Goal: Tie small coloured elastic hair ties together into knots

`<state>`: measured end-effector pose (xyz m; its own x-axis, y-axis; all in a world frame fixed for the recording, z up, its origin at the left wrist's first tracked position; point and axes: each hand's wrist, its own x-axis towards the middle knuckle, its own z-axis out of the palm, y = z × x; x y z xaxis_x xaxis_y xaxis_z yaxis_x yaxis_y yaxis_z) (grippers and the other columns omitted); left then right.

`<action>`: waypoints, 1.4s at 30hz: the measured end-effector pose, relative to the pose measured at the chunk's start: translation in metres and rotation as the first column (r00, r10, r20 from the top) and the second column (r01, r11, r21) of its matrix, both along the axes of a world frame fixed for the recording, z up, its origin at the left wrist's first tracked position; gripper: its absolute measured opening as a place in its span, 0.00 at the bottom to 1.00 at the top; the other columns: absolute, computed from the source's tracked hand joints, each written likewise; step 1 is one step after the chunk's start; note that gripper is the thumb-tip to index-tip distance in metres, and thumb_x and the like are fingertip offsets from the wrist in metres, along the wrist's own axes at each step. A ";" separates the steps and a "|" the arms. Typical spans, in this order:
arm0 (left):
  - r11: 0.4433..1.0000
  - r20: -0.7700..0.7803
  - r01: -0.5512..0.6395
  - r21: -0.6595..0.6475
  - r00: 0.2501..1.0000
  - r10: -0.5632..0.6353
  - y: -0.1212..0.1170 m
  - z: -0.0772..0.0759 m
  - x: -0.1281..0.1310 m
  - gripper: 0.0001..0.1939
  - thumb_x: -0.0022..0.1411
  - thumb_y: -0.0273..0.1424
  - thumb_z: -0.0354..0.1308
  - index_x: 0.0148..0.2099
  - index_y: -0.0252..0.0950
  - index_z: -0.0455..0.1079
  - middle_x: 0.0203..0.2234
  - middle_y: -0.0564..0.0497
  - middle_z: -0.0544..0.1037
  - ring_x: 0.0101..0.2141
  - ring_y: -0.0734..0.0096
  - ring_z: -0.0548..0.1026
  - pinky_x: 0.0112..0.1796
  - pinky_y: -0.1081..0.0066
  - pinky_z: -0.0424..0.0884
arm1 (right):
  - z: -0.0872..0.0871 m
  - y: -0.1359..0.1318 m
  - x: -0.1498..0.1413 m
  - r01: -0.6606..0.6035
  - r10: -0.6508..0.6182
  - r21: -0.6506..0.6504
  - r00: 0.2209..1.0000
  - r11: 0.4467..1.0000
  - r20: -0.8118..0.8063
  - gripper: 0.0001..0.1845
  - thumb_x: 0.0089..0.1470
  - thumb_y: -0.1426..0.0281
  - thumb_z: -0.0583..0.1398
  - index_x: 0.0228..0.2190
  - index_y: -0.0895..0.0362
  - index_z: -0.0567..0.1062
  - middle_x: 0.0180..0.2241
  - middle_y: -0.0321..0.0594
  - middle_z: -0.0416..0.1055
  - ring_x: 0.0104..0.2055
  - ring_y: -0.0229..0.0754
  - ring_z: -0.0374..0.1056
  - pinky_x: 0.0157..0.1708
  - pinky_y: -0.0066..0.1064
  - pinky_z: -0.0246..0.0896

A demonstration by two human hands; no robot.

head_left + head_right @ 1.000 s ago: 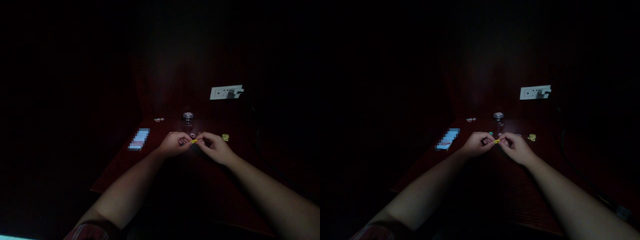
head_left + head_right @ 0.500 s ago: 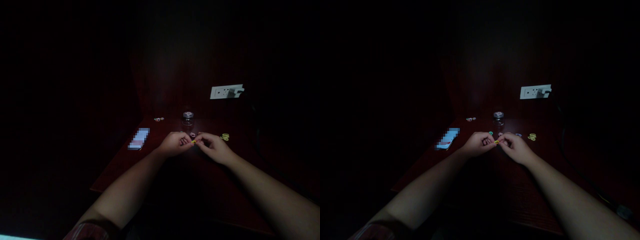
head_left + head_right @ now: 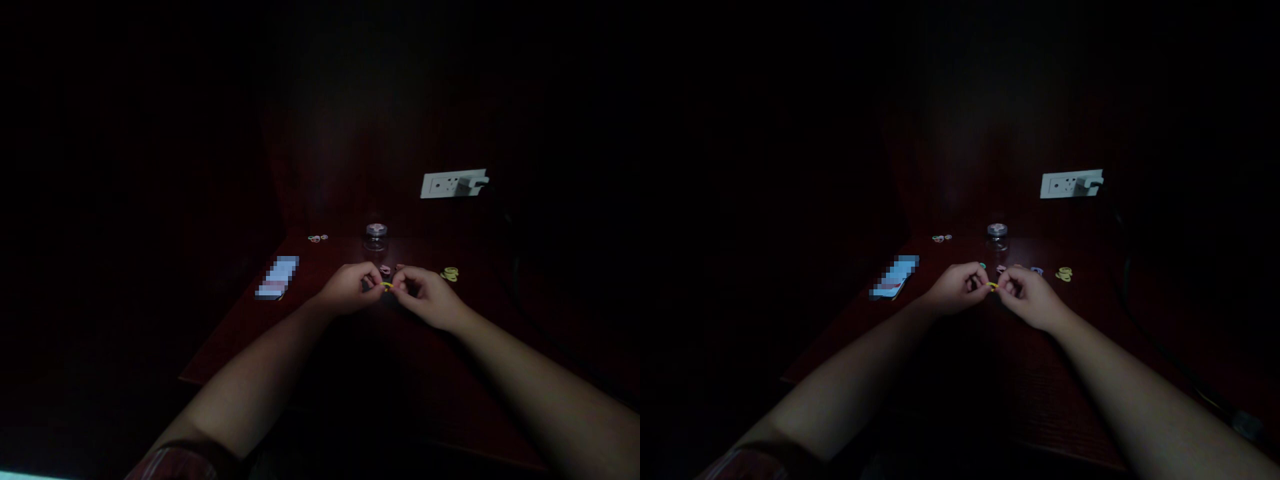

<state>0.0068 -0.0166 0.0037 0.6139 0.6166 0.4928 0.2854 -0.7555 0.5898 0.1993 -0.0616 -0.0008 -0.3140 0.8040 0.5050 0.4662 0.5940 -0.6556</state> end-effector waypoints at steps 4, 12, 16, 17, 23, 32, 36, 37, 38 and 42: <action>0.999 0.006 0.006 -0.043 1.000 -0.006 -0.002 0.001 0.001 0.05 0.55 0.30 0.57 0.33 0.32 0.68 0.25 0.53 0.73 0.25 0.80 0.68 0.27 0.79 0.64 | -0.001 0.000 -0.001 -0.006 0.005 -0.010 1.000 1.000 -0.027 0.05 0.50 0.71 0.59 0.24 0.57 0.68 0.22 0.34 0.61 0.24 0.35 0.58 0.25 0.28 0.57; 0.999 -0.004 -0.002 -0.035 1.000 0.002 -0.004 0.002 0.002 0.04 0.55 0.29 0.57 0.33 0.33 0.66 0.23 0.56 0.72 0.23 0.82 0.67 0.25 0.81 0.61 | -0.001 0.000 -0.006 -0.033 0.020 -0.079 0.987 0.996 -0.157 0.05 0.49 0.69 0.60 0.25 0.57 0.69 0.22 0.34 0.61 0.23 0.34 0.55 0.24 0.27 0.54; 0.999 0.019 0.029 -0.024 0.999 -0.028 -0.003 0.001 0.003 0.07 0.57 0.32 0.57 0.33 0.33 0.67 0.25 0.54 0.73 0.25 0.81 0.68 0.26 0.80 0.62 | -0.004 0.003 -0.004 -0.048 0.018 -0.126 0.972 0.991 -0.233 0.09 0.49 0.66 0.61 0.31 0.58 0.72 0.24 0.35 0.64 0.24 0.34 0.57 0.24 0.28 0.55; 0.999 0.027 0.029 -0.029 0.999 -0.029 -0.003 0.001 0.003 0.07 0.57 0.32 0.58 0.34 0.33 0.67 0.25 0.54 0.73 0.25 0.81 0.68 0.26 0.80 0.63 | -0.004 0.004 -0.004 -0.044 0.012 -0.131 0.971 0.990 -0.237 0.10 0.49 0.65 0.61 0.32 0.58 0.73 0.24 0.36 0.65 0.24 0.35 0.58 0.24 0.28 0.56; 0.998 0.062 0.002 -0.057 0.998 0.001 -0.003 0.002 0.004 0.07 0.56 0.32 0.58 0.33 0.32 0.68 0.24 0.53 0.73 0.24 0.80 0.68 0.26 0.79 0.64 | -0.004 0.005 -0.001 -0.017 0.001 -0.083 0.982 0.996 -0.188 0.10 0.50 0.64 0.62 0.29 0.58 0.76 0.25 0.39 0.68 0.27 0.38 0.61 0.27 0.30 0.57; 0.990 0.060 -0.121 -0.078 0.990 0.125 0.000 0.002 0.005 0.03 0.52 0.26 0.55 0.32 0.34 0.64 0.20 0.58 0.68 0.21 0.81 0.65 0.23 0.80 0.59 | -0.007 0.002 -0.007 -0.324 0.110 -0.421 0.882 0.847 -0.458 0.14 0.50 0.60 0.62 0.29 0.59 0.72 0.15 0.29 0.59 0.18 0.32 0.52 0.21 0.27 0.43; 0.981 0.059 -0.191 -0.037 0.979 0.193 0.001 0.003 0.005 0.04 0.52 0.24 0.53 0.33 0.34 0.66 0.20 0.58 0.68 0.21 0.80 0.64 0.24 0.79 0.58 | -0.005 -0.002 -0.009 -0.437 0.144 -0.446 0.821 0.781 -0.552 0.13 0.51 0.61 0.61 0.29 0.59 0.70 0.14 0.29 0.60 0.17 0.32 0.51 0.22 0.27 0.43; 0.980 0.053 -0.196 -0.017 0.979 0.197 0.001 0.003 0.005 0.05 0.52 0.23 0.52 0.33 0.34 0.67 0.21 0.57 0.68 0.22 0.80 0.64 0.25 0.78 0.58 | -0.005 -0.002 -0.008 -0.460 0.152 -0.453 0.810 0.764 -0.567 0.13 0.51 0.62 0.61 0.28 0.59 0.69 0.14 0.29 0.60 0.17 0.31 0.51 0.21 0.27 0.43; 0.982 0.043 -0.190 0.006 0.981 0.189 0.001 0.004 0.005 0.05 0.52 0.23 0.52 0.32 0.34 0.68 0.22 0.56 0.69 0.23 0.79 0.64 0.26 0.78 0.59 | -0.004 -0.002 -0.007 -0.483 0.161 -0.461 0.800 0.744 -0.578 0.13 0.51 0.62 0.62 0.27 0.58 0.68 0.13 0.29 0.60 0.17 0.31 0.51 0.21 0.26 0.42; 0.998 -0.013 -0.060 0.003 0.998 0.060 0.002 0.005 0.005 0.07 0.54 0.24 0.51 0.30 0.33 0.70 0.26 0.53 0.71 0.27 0.76 0.66 0.29 0.76 0.61 | -0.005 0.002 0.004 -0.535 0.188 -0.493 0.785 0.687 -0.590 0.14 0.51 0.62 0.62 0.25 0.57 0.63 0.11 0.25 0.55 0.13 0.29 0.46 0.17 0.24 0.40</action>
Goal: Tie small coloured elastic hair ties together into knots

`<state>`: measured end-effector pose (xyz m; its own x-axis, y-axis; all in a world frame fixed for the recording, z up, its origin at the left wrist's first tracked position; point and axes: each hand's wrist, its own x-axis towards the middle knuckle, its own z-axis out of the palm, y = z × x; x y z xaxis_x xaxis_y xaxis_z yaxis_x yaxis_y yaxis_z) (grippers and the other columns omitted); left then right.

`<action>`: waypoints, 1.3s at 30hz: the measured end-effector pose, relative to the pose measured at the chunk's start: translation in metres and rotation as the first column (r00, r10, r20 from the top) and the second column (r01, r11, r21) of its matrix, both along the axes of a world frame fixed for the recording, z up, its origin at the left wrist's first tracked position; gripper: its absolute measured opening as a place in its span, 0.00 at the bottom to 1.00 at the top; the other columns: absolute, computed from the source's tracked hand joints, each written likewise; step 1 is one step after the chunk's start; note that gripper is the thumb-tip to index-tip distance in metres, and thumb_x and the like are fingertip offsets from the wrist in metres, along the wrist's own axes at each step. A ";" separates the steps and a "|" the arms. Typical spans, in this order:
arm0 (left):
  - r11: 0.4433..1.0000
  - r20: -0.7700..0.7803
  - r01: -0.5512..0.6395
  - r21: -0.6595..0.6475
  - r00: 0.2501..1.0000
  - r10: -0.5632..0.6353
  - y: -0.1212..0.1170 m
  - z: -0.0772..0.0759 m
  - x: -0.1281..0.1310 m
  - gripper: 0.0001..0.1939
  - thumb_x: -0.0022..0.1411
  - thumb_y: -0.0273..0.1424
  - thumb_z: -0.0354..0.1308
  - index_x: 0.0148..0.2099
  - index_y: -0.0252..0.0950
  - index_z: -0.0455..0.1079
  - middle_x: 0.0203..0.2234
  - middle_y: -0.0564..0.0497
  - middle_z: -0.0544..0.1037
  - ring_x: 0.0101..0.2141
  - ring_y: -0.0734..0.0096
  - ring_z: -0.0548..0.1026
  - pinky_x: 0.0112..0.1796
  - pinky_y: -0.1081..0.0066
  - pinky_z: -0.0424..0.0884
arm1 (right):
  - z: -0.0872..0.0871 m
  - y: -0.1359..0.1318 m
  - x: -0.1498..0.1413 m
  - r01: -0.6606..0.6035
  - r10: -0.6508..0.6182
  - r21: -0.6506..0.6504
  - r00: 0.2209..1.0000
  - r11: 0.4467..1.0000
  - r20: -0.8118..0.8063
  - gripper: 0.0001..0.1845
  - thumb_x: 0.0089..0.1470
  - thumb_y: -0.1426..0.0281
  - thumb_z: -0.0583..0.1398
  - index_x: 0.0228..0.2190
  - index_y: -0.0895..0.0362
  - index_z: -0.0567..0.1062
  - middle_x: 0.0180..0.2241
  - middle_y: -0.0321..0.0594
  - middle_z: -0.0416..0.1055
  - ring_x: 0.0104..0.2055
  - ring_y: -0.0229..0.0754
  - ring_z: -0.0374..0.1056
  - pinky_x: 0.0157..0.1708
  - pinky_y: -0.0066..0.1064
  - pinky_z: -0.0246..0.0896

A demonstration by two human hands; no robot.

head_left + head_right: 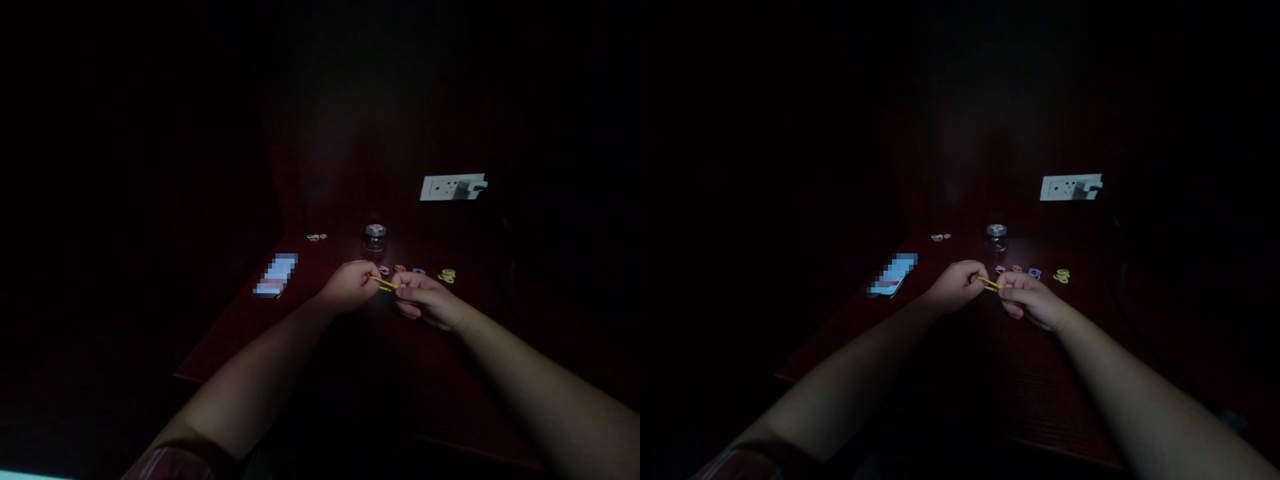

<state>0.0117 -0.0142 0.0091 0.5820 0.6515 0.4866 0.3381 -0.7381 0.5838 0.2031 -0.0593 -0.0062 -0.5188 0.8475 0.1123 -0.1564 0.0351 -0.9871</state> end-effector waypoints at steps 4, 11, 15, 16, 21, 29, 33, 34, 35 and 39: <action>0.960 -0.023 0.231 -0.157 0.971 -0.238 0.006 0.002 -0.004 0.06 0.57 0.26 0.52 0.30 0.32 0.70 0.29 0.51 0.73 0.33 0.74 0.70 0.38 0.74 0.65 | -0.004 0.004 0.010 -0.009 0.009 -0.001 1.000 1.000 0.009 0.14 0.52 0.62 0.61 0.26 0.55 0.62 0.08 0.21 0.52 0.10 0.27 0.40 0.13 0.22 0.40; 0.721 -0.005 0.368 -0.587 0.889 -0.459 0.009 -0.002 -0.008 0.08 0.58 0.24 0.48 0.29 0.31 0.67 0.25 0.52 0.74 0.29 0.76 0.70 0.33 0.75 0.64 | -0.009 -0.001 0.008 -0.112 0.115 -0.043 0.991 0.993 0.064 0.13 0.53 0.64 0.61 0.27 0.56 0.62 0.08 0.20 0.54 0.09 0.26 0.41 0.11 0.20 0.45; 0.714 0.006 0.354 -0.604 0.898 -0.440 0.008 -0.003 -0.010 0.10 0.56 0.22 0.46 0.25 0.31 0.64 0.20 0.53 0.71 0.23 0.78 0.67 0.27 0.76 0.60 | -0.008 -0.002 0.011 -0.133 0.141 -0.066 0.981 0.989 0.132 0.14 0.51 0.64 0.62 0.25 0.56 0.62 0.08 0.21 0.55 0.09 0.26 0.42 0.12 0.19 0.45; 0.715 0.009 0.350 -0.606 0.901 -0.434 0.008 -0.003 -0.010 0.10 0.56 0.21 0.46 0.25 0.31 0.64 0.19 0.53 0.71 0.22 0.78 0.66 0.26 0.76 0.60 | -0.007 -0.001 0.012 -0.134 0.143 -0.070 0.979 0.989 0.146 0.14 0.51 0.64 0.62 0.25 0.56 0.62 0.08 0.21 0.55 0.09 0.26 0.43 0.12 0.19 0.45; 0.653 0.040 0.352 -0.670 0.896 -0.442 0.009 -0.009 -0.006 0.09 0.54 0.20 0.47 0.26 0.30 0.66 0.19 0.53 0.72 0.23 0.78 0.68 0.27 0.76 0.62 | -0.007 0.002 0.014 -0.165 0.176 -0.060 0.931 0.984 0.320 0.14 0.50 0.66 0.63 0.24 0.57 0.61 0.09 0.22 0.58 0.10 0.26 0.48 0.12 0.18 0.44; 0.625 0.055 0.337 -0.705 0.903 -0.425 0.013 -0.016 -0.003 0.06 0.55 0.23 0.51 0.27 0.30 0.68 0.21 0.53 0.74 0.24 0.79 0.69 0.28 0.77 0.62 | -0.008 0.004 0.015 -0.147 0.159 -0.060 0.927 0.987 0.339 0.15 0.49 0.65 0.64 0.25 0.57 0.61 0.11 0.23 0.60 0.11 0.27 0.52 0.13 0.20 0.52; 0.640 0.059 0.303 -0.706 0.926 -0.373 0.015 -0.018 -0.001 0.09 0.55 0.24 0.49 0.23 0.30 0.66 0.17 0.54 0.70 0.20 0.79 0.66 0.26 0.77 0.61 | -0.008 0.005 0.015 -0.153 0.166 -0.065 0.932 0.986 0.323 0.17 0.48 0.65 0.64 0.23 0.57 0.60 0.10 0.23 0.59 0.11 0.26 0.52 0.12 0.19 0.49; 0.640 0.064 0.300 -0.707 0.929 -0.364 0.016 -0.019 -0.001 0.09 0.54 0.24 0.49 0.23 0.30 0.65 0.16 0.54 0.70 0.20 0.79 0.65 0.25 0.77 0.61 | -0.008 0.005 0.015 -0.152 0.165 -0.065 0.933 0.986 0.320 0.17 0.48 0.65 0.64 0.23 0.57 0.60 0.10 0.23 0.59 0.11 0.27 0.52 0.13 0.19 0.51; 0.641 0.070 0.301 -0.706 0.930 -0.360 0.016 -0.020 0.000 0.09 0.54 0.24 0.50 0.23 0.30 0.65 0.16 0.54 0.69 0.19 0.80 0.65 0.25 0.77 0.61 | -0.008 0.005 0.014 -0.147 0.160 -0.064 0.935 0.987 0.317 0.17 0.48 0.65 0.64 0.23 0.57 0.60 0.11 0.23 0.60 0.11 0.27 0.53 0.13 0.19 0.52; 0.636 0.095 0.310 -0.707 0.932 -0.349 0.016 -0.024 0.001 0.05 0.52 0.25 0.52 0.26 0.30 0.66 0.18 0.55 0.70 0.20 0.80 0.65 0.25 0.77 0.61 | -0.008 0.006 0.013 -0.104 0.115 -0.050 0.944 0.993 0.309 0.15 0.47 0.64 0.65 0.26 0.57 0.63 0.13 0.24 0.62 0.13 0.28 0.56 0.16 0.22 0.60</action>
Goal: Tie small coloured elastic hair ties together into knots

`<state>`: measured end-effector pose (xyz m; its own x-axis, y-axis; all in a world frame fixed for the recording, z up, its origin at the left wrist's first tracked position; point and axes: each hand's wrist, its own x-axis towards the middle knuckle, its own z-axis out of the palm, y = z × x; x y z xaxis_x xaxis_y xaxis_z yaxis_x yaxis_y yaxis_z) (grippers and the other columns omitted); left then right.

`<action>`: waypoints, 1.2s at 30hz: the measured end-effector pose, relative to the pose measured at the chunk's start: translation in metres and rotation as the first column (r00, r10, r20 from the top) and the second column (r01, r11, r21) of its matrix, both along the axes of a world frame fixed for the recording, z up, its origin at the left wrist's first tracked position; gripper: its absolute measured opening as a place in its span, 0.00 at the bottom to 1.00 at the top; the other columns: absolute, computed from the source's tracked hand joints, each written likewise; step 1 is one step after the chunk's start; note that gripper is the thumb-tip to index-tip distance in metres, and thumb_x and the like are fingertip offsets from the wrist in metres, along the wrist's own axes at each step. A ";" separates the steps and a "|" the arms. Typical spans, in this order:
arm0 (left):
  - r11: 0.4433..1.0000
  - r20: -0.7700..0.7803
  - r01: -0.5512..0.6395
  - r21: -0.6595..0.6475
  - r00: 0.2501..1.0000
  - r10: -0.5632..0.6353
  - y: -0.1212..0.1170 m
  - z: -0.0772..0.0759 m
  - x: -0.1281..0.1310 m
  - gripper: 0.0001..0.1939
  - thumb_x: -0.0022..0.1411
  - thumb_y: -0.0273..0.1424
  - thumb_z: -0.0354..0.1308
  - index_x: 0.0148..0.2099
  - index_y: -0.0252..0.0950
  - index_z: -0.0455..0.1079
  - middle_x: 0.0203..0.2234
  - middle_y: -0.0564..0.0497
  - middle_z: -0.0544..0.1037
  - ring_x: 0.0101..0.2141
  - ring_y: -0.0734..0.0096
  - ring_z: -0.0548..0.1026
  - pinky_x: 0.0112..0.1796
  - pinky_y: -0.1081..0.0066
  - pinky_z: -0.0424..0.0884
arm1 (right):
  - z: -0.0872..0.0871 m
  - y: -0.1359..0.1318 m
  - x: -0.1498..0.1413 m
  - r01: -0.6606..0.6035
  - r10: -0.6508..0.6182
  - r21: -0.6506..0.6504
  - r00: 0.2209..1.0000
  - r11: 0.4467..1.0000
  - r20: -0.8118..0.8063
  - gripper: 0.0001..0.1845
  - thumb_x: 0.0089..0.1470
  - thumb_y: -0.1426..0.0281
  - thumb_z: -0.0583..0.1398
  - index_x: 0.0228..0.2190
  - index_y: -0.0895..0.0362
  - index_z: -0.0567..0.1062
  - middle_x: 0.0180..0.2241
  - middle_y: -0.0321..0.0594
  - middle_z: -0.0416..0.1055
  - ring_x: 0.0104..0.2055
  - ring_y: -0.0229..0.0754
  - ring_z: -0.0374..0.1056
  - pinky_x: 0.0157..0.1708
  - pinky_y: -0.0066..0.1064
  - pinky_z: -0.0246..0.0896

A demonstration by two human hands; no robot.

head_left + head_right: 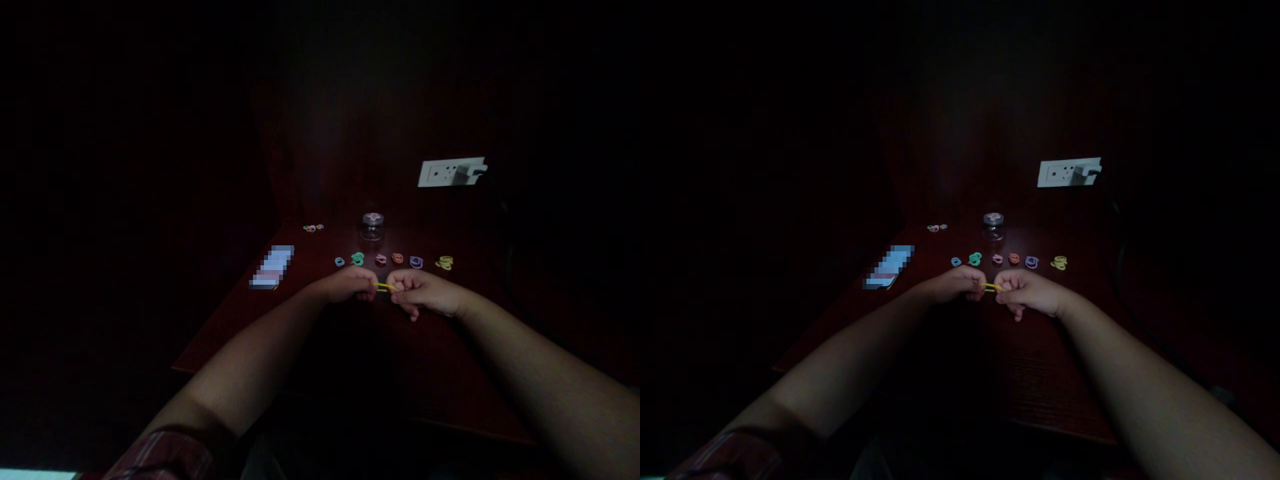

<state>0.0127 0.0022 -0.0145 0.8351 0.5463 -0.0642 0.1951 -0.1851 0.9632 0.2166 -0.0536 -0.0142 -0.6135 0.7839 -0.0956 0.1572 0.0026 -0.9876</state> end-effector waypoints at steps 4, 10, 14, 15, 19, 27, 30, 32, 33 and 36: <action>0.995 -0.020 0.060 0.076 0.998 -0.058 0.000 0.001 0.001 0.09 0.53 0.29 0.51 0.23 0.32 0.64 0.15 0.56 0.65 0.19 0.80 0.61 0.23 0.76 0.57 | 0.000 0.001 -0.003 -0.033 0.033 -0.004 0.999 0.999 0.035 0.16 0.48 0.63 0.64 0.24 0.57 0.62 0.11 0.24 0.61 0.11 0.27 0.53 0.14 0.21 0.57; 0.991 -0.058 0.035 0.126 0.998 -0.028 -0.003 0.003 0.005 0.11 0.54 0.31 0.51 0.22 0.32 0.62 0.15 0.57 0.64 0.18 0.80 0.60 0.23 0.77 0.56 | 0.000 0.002 -0.008 0.002 -0.005 0.039 0.997 0.999 0.078 0.17 0.49 0.61 0.63 0.23 0.57 0.62 0.10 0.24 0.61 0.11 0.28 0.54 0.13 0.20 0.54; 0.997 -0.063 0.001 0.078 0.998 0.004 -0.003 0.003 0.005 0.07 0.55 0.28 0.49 0.27 0.31 0.65 0.17 0.57 0.65 0.19 0.81 0.61 0.23 0.78 0.58 | 0.000 0.002 -0.007 0.032 -0.034 0.031 0.997 0.999 0.068 0.18 0.48 0.61 0.64 0.23 0.57 0.61 0.12 0.26 0.63 0.12 0.29 0.57 0.15 0.22 0.59; 0.997 -0.067 -0.002 0.079 0.998 0.008 -0.003 0.003 0.005 0.07 0.55 0.28 0.49 0.27 0.31 0.65 0.17 0.57 0.65 0.19 0.81 0.62 0.23 0.78 0.58 | -0.001 0.002 -0.006 0.036 -0.038 0.025 0.997 0.999 0.068 0.18 0.48 0.61 0.64 0.23 0.57 0.61 0.12 0.26 0.64 0.13 0.29 0.58 0.15 0.23 0.60; 0.997 -0.074 -0.023 0.075 0.997 0.029 -0.001 0.003 0.005 0.07 0.56 0.26 0.49 0.28 0.31 0.65 0.18 0.57 0.67 0.19 0.81 0.64 0.23 0.79 0.60 | -0.001 0.002 -0.005 0.062 -0.062 -0.010 0.998 0.998 0.031 0.17 0.49 0.61 0.64 0.26 0.58 0.64 0.14 0.28 0.65 0.14 0.30 0.61 0.18 0.25 0.64; 0.999 -0.009 -0.034 0.026 0.999 0.035 -0.001 -0.002 0.007 0.08 0.61 0.24 0.48 0.32 0.30 0.67 0.23 0.53 0.71 0.24 0.81 0.69 0.27 0.78 0.65 | -0.004 0.003 -0.005 0.124 -0.133 -0.106 0.988 0.987 -0.083 0.16 0.48 0.61 0.64 0.30 0.58 0.66 0.18 0.27 0.64 0.19 0.32 0.66 0.23 0.30 0.70; 0.997 -0.012 -0.063 0.042 0.998 0.064 -0.002 -0.002 0.008 0.07 0.62 0.26 0.50 0.34 0.30 0.67 0.27 0.52 0.73 0.27 0.81 0.70 0.29 0.78 0.66 | -0.005 0.005 -0.004 0.162 -0.168 -0.072 0.983 0.984 -0.074 0.16 0.47 0.60 0.64 0.29 0.58 0.66 0.17 0.27 0.64 0.19 0.33 0.66 0.23 0.30 0.70; 0.994 -0.019 -0.090 0.056 0.996 0.091 -0.002 -0.002 0.008 0.07 0.62 0.27 0.50 0.35 0.30 0.68 0.28 0.51 0.73 0.28 0.80 0.70 0.30 0.77 0.66 | -0.006 0.006 -0.003 0.185 -0.186 -0.035 0.981 0.982 -0.060 0.16 0.47 0.60 0.64 0.29 0.58 0.67 0.17 0.28 0.64 0.19 0.33 0.67 0.23 0.29 0.70; 0.993 -0.025 -0.099 0.063 0.995 0.101 -0.002 -0.003 0.008 0.07 0.62 0.28 0.50 0.35 0.30 0.68 0.29 0.51 0.73 0.28 0.80 0.70 0.30 0.77 0.66 | -0.006 0.007 -0.003 0.193 -0.194 -0.017 0.980 0.981 -0.051 0.15 0.47 0.61 0.64 0.28 0.58 0.67 0.16 0.28 0.65 0.19 0.33 0.66 0.23 0.29 0.70; 0.991 -0.041 -0.110 0.076 0.993 0.114 0.000 -0.003 0.008 0.07 0.62 0.28 0.52 0.36 0.30 0.70 0.31 0.50 0.73 0.30 0.79 0.71 0.31 0.77 0.68 | -0.005 0.008 -0.002 0.209 -0.208 0.027 0.978 0.978 -0.021 0.14 0.47 0.61 0.64 0.29 0.58 0.68 0.16 0.29 0.66 0.19 0.33 0.66 0.23 0.28 0.69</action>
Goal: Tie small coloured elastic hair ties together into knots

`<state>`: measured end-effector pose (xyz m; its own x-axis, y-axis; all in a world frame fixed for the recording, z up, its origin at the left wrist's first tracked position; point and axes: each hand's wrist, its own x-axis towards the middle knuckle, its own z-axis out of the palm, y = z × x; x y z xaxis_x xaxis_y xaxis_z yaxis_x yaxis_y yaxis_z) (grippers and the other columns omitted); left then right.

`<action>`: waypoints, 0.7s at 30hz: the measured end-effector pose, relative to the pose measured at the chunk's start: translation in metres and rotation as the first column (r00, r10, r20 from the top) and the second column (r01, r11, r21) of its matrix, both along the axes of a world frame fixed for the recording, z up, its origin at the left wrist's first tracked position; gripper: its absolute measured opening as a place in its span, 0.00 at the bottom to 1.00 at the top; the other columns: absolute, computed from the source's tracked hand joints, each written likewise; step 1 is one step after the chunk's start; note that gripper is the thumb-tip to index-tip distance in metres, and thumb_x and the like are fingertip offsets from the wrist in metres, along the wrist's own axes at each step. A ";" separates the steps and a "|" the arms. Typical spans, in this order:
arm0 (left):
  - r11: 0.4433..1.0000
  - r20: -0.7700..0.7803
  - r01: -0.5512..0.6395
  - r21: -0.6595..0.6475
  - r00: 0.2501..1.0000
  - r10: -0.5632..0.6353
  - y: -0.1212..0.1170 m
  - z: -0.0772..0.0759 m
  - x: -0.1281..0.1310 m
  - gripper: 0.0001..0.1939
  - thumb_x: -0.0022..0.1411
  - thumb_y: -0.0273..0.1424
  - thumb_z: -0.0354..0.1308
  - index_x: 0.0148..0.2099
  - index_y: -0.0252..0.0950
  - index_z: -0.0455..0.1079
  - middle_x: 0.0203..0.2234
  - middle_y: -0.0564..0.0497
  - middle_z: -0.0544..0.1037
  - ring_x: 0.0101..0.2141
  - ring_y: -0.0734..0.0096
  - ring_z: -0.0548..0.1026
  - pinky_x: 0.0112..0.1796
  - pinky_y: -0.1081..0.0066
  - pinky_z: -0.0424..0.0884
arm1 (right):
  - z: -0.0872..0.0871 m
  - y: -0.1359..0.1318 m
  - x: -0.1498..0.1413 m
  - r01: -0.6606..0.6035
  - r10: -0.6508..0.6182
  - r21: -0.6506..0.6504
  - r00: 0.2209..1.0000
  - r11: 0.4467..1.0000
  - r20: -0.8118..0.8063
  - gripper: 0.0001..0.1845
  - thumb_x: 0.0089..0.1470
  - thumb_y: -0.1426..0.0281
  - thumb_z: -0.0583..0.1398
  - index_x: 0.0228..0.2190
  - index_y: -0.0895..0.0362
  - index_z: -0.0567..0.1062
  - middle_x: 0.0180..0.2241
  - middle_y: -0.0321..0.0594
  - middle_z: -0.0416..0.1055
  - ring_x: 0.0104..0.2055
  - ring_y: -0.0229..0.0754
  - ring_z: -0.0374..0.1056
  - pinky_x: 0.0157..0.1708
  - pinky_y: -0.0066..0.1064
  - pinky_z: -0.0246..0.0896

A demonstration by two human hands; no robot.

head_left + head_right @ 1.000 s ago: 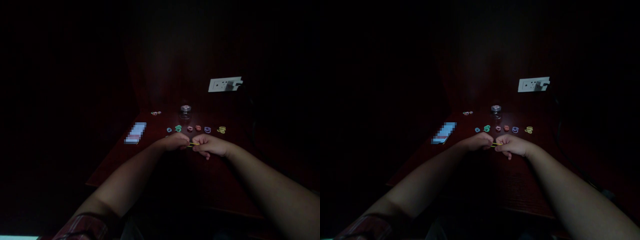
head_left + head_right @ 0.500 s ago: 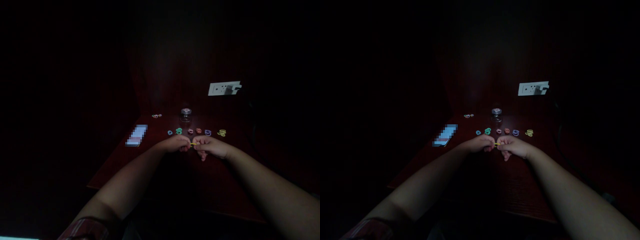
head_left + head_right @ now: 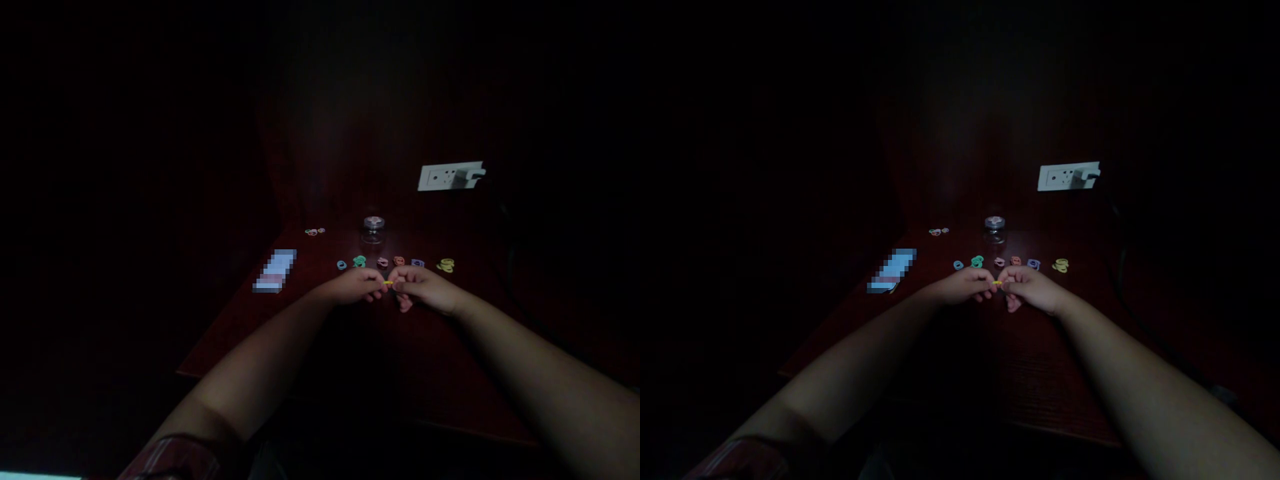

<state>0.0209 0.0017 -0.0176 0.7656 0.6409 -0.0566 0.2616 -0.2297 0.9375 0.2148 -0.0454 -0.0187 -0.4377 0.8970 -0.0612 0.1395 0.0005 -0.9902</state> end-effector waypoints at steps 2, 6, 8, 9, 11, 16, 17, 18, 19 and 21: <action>1.000 0.002 -0.005 0.000 1.000 0.005 0.001 -0.001 0.000 0.07 0.62 0.28 0.52 0.36 0.30 0.70 0.31 0.50 0.74 0.31 0.79 0.71 0.31 0.77 0.68 | 0.000 0.001 0.000 0.008 -0.009 0.033 1.000 0.999 0.021 0.14 0.47 0.61 0.64 0.28 0.58 0.69 0.17 0.30 0.67 0.18 0.33 0.66 0.23 0.28 0.68; 0.999 0.027 -0.027 -0.031 0.999 0.028 0.001 -0.002 0.000 0.06 0.61 0.27 0.54 0.37 0.29 0.72 0.33 0.48 0.76 0.31 0.79 0.72 0.32 0.77 0.69 | -0.001 0.004 0.002 0.045 -0.054 0.133 0.997 0.990 0.060 0.15 0.46 0.60 0.65 0.27 0.59 0.70 0.17 0.32 0.68 0.18 0.32 0.65 0.22 0.27 0.65; 0.998 0.030 -0.040 -0.050 0.999 0.041 0.001 -0.002 0.001 0.06 0.61 0.26 0.55 0.38 0.29 0.72 0.33 0.47 0.77 0.32 0.79 0.73 0.32 0.77 0.69 | -0.003 0.006 0.002 0.064 -0.077 0.173 0.994 0.983 0.072 0.16 0.45 0.59 0.65 0.27 0.59 0.71 0.18 0.32 0.68 0.19 0.33 0.64 0.22 0.27 0.64; 0.998 0.030 -0.039 -0.053 0.999 0.041 0.001 -0.002 0.001 0.06 0.61 0.26 0.56 0.38 0.29 0.72 0.32 0.47 0.77 0.32 0.79 0.74 0.33 0.77 0.69 | -0.004 0.007 0.003 0.068 -0.085 0.190 0.993 0.979 0.081 0.16 0.44 0.59 0.66 0.27 0.59 0.71 0.18 0.32 0.68 0.19 0.33 0.64 0.22 0.27 0.64; 0.999 0.031 -0.023 -0.046 0.999 0.024 0.001 -0.003 0.000 0.06 0.61 0.26 0.56 0.38 0.29 0.73 0.31 0.48 0.77 0.32 0.78 0.74 0.33 0.76 0.69 | -0.005 0.009 0.003 0.069 -0.091 0.214 0.991 0.974 0.098 0.17 0.44 0.59 0.66 0.27 0.59 0.71 0.19 0.34 0.69 0.19 0.33 0.65 0.22 0.28 0.63; 1.000 0.021 0.011 -0.021 1.000 -0.011 0.002 -0.003 0.000 0.07 0.61 0.27 0.56 0.38 0.28 0.73 0.30 0.48 0.77 0.31 0.79 0.74 0.33 0.77 0.69 | -0.006 0.009 0.002 0.064 -0.081 0.238 0.995 0.969 0.059 0.19 0.43 0.58 0.66 0.32 0.58 0.71 0.26 0.37 0.72 0.21 0.34 0.64 0.20 0.28 0.62; 1.000 0.021 0.015 -0.017 1.000 -0.014 0.002 -0.004 0.000 0.07 0.61 0.27 0.56 0.37 0.28 0.73 0.30 0.48 0.77 0.31 0.79 0.74 0.33 0.77 0.69 | -0.005 0.008 0.002 0.057 -0.074 0.247 0.995 0.967 0.062 0.19 0.43 0.58 0.66 0.32 0.58 0.71 0.26 0.38 0.72 0.21 0.33 0.64 0.20 0.28 0.61; 1.000 0.025 0.018 -0.013 1.000 -0.017 0.002 -0.004 0.000 0.07 0.61 0.27 0.56 0.37 0.28 0.73 0.30 0.48 0.77 0.31 0.79 0.74 0.33 0.77 0.69 | -0.005 0.008 0.001 0.047 -0.069 0.258 0.995 0.965 0.075 0.19 0.44 0.58 0.66 0.32 0.58 0.70 0.26 0.38 0.72 0.20 0.33 0.63 0.19 0.28 0.60; 1.000 0.032 0.019 -0.010 0.999 -0.018 0.002 -0.004 0.000 0.07 0.61 0.27 0.56 0.37 0.28 0.72 0.30 0.47 0.77 0.31 0.78 0.74 0.33 0.76 0.69 | -0.004 0.008 0.001 0.040 -0.067 0.270 0.993 0.962 0.093 0.18 0.45 0.58 0.65 0.31 0.58 0.70 0.25 0.38 0.72 0.19 0.32 0.62 0.19 0.27 0.58; 1.000 0.052 0.012 -0.017 0.999 -0.011 0.002 -0.004 0.000 0.06 0.60 0.26 0.57 0.37 0.28 0.71 0.30 0.47 0.78 0.31 0.78 0.74 0.32 0.76 0.69 | -0.003 0.007 0.002 0.032 -0.072 0.285 0.989 0.958 0.129 0.17 0.47 0.57 0.64 0.28 0.58 0.70 0.23 0.36 0.71 0.18 0.31 0.60 0.18 0.26 0.56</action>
